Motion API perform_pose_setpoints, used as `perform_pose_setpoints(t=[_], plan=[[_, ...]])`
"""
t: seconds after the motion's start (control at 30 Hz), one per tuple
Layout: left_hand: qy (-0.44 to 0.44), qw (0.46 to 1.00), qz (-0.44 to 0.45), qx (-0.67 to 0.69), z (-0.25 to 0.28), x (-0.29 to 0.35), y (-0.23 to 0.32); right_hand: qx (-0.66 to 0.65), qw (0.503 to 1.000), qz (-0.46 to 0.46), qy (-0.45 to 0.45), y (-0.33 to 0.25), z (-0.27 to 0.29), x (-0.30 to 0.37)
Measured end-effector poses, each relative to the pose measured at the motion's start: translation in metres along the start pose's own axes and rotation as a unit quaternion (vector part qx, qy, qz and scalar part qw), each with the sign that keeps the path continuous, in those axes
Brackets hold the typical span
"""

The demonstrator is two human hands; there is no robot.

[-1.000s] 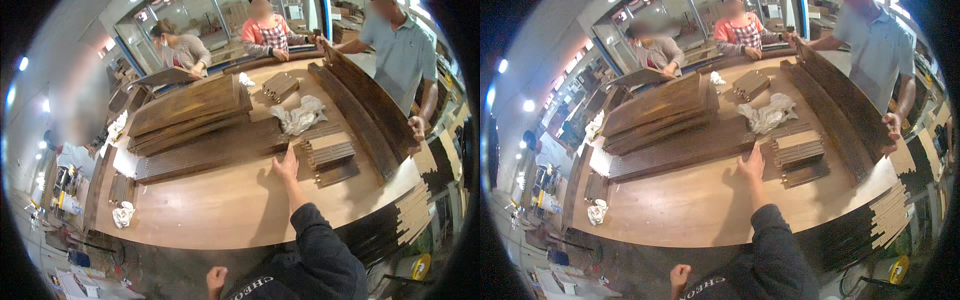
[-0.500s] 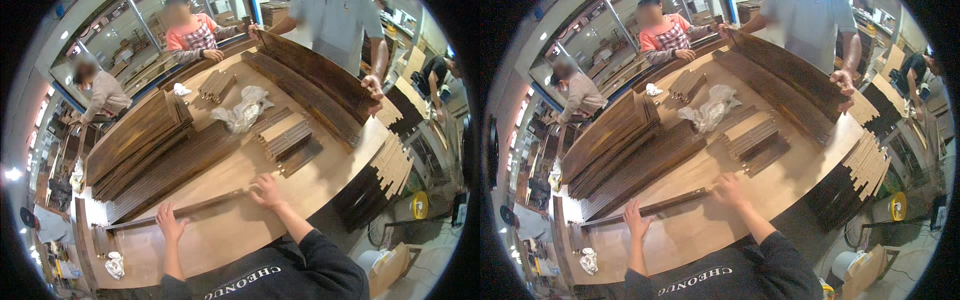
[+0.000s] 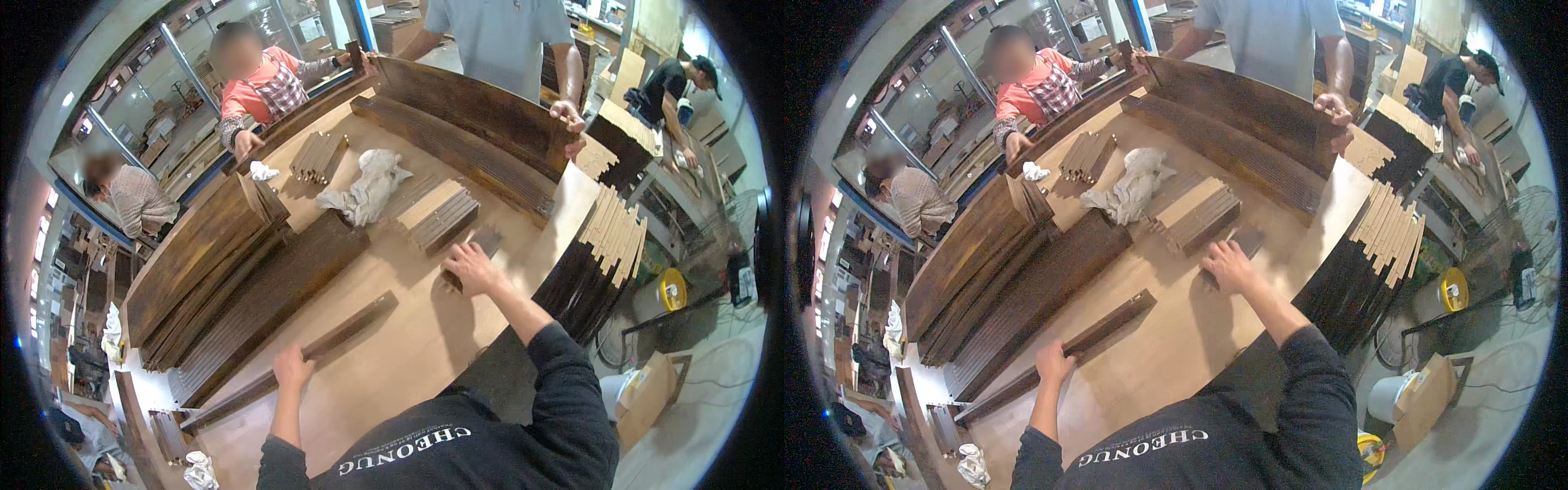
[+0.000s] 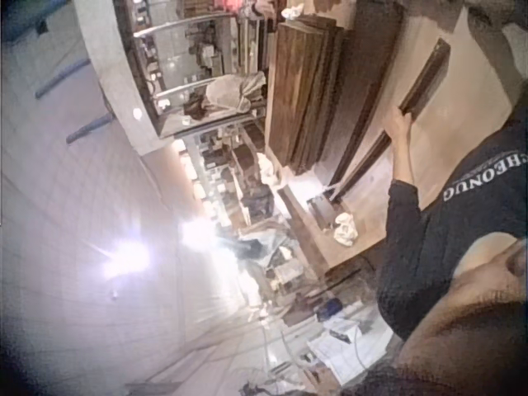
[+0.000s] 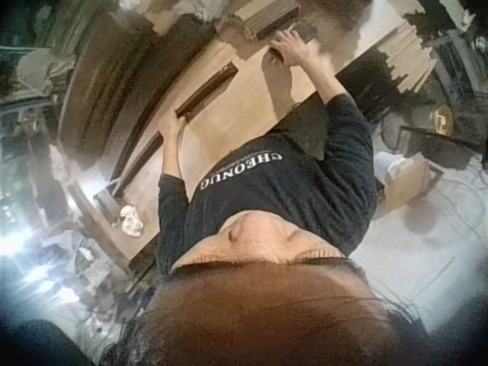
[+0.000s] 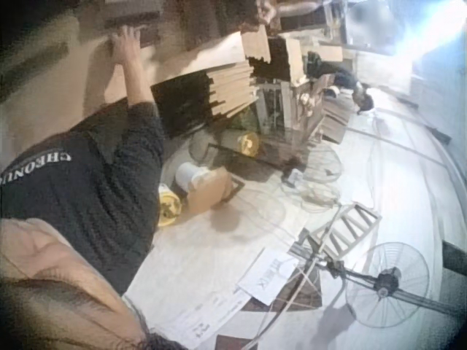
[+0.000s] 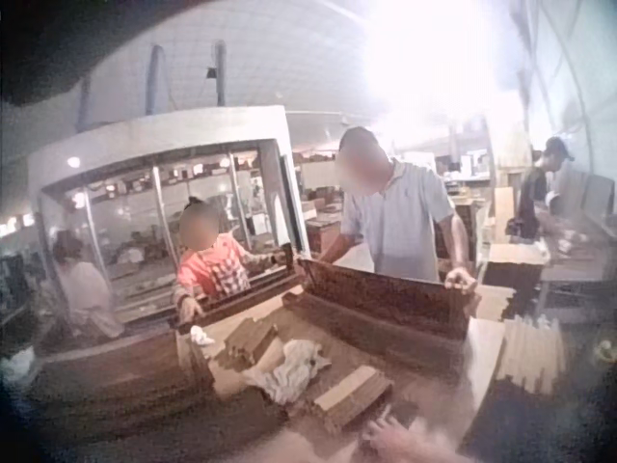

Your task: The person assembles wooden frames by hand, picking up long wooden slats and smaller wooden pieces from a workbench. They fit the pieces together to form rectangular frames and stack the completed units. Other workers are visible in the background performing similar tasks.

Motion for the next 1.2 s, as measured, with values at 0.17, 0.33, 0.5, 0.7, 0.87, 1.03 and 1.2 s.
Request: perform_pose_setpoints(t=[0.17,0.33,0.5,0.7,0.87,1.03,1.2], plan=[[0.069,0.992,0.017,-0.102,0.011,0.039,0.017,-0.395,0.913,0.087,0.050,-0.064,0.079,0.032],[0.017,0.901,-0.264,0.344,0.064,0.046,0.129,-0.620,0.750,0.217,0.070,-0.127,0.092,0.007],[-0.137,0.836,-0.186,0.498,0.072,0.039,0.129,-0.577,0.795,0.179,0.049,-0.169,0.116,-0.007],[-0.042,0.876,-0.029,0.480,0.076,0.028,0.124,-0.607,0.773,0.119,0.142,-0.177,0.100,-0.023],[0.035,0.742,-0.089,0.663,0.073,-0.007,0.106,-0.464,0.885,-0.035,-0.003,-0.119,0.034,-0.043],[0.018,0.893,-0.103,0.438,0.069,-0.047,0.125,-0.603,0.794,-0.076,-0.002,-0.126,-0.018,-0.034],[-0.059,0.916,-0.101,0.385,0.090,-0.051,0.125,-0.639,0.766,-0.051,0.052,-0.117,-0.065,-0.046]])
Point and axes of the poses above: each hand's wrist, its own x-axis away from the middle knuckle, its own z-axis out of the back of the hand, y = z × x, the point moved 1 cm from there along -x, towards the middle knuckle, and after that the axes turned 6 degrees about -y, right-handed, at the moved point
